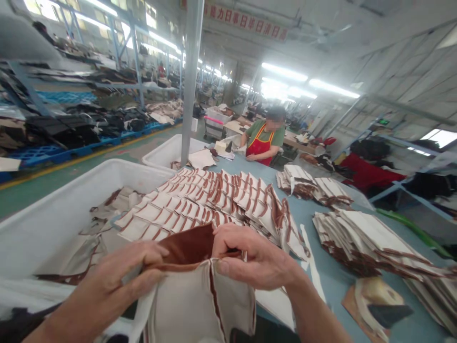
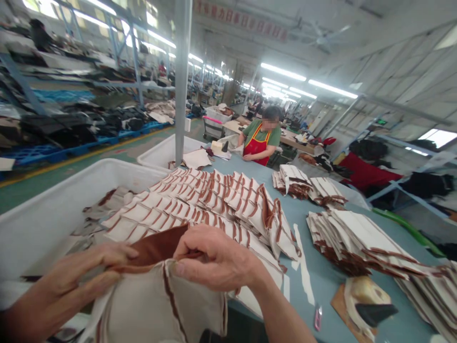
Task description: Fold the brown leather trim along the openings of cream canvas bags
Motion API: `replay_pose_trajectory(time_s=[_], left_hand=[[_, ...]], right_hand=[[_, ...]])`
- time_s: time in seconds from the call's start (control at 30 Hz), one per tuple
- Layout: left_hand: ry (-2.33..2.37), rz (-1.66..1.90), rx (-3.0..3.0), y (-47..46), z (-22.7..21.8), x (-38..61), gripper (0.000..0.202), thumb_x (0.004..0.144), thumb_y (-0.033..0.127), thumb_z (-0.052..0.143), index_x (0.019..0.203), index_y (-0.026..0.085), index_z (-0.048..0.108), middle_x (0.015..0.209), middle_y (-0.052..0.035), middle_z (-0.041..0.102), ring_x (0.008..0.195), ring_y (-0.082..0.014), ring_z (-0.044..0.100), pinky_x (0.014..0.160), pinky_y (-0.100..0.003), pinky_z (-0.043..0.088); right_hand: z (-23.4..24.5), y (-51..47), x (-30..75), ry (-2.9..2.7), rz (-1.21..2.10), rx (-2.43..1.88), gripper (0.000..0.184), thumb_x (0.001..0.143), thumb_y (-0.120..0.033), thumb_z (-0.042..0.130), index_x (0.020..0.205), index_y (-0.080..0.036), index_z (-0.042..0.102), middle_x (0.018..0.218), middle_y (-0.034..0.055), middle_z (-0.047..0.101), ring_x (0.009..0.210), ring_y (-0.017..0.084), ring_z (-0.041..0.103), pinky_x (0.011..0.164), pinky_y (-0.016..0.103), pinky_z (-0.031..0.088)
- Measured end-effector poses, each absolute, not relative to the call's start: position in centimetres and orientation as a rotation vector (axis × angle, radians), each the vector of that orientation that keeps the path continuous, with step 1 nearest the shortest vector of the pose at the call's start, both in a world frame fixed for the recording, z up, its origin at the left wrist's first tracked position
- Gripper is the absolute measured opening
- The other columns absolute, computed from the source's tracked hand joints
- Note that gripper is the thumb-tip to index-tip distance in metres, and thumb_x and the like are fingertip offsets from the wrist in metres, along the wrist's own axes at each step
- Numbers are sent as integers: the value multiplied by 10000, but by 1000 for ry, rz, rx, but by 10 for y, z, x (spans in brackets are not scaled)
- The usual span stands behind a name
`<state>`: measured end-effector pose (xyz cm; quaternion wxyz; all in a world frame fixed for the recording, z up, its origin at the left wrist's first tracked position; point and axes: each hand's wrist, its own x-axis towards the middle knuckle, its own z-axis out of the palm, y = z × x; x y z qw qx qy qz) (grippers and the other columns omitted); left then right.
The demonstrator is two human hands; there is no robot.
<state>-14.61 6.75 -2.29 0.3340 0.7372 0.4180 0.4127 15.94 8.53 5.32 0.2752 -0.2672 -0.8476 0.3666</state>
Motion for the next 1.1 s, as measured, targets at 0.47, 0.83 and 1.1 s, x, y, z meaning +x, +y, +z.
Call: replay_pose_trajectory(time_s=[0.47,0.83,1.1], left_hand=[[823,810,2217,60,40,-97,219,980,258,561,826,244,716,790,33,748,747,-153,694,741,-207,478],[849,802,1954,48,34,-84,252,913,289,554,686,222,641,688,49,685,650,-131,630,634,-179,437],[829,859,1870,45,42,-77,245,840,277,595,615,216,672,606,44,661,582,-124,571,577,-175,409]], right_hand=[[49,68,145,-2313,993,-793,273,1018,-348,622,788,-209,574,744,-18,601,706,140,517,701,265,430],[25,47,140,-2135,874,-796,395,931,-568,758,858,-215,594,843,-19,624,775,153,542,799,300,426],[25,46,140,-2053,1036,-709,330,965,-461,729,809,-212,579,779,-38,593,712,129,512,760,279,418]])
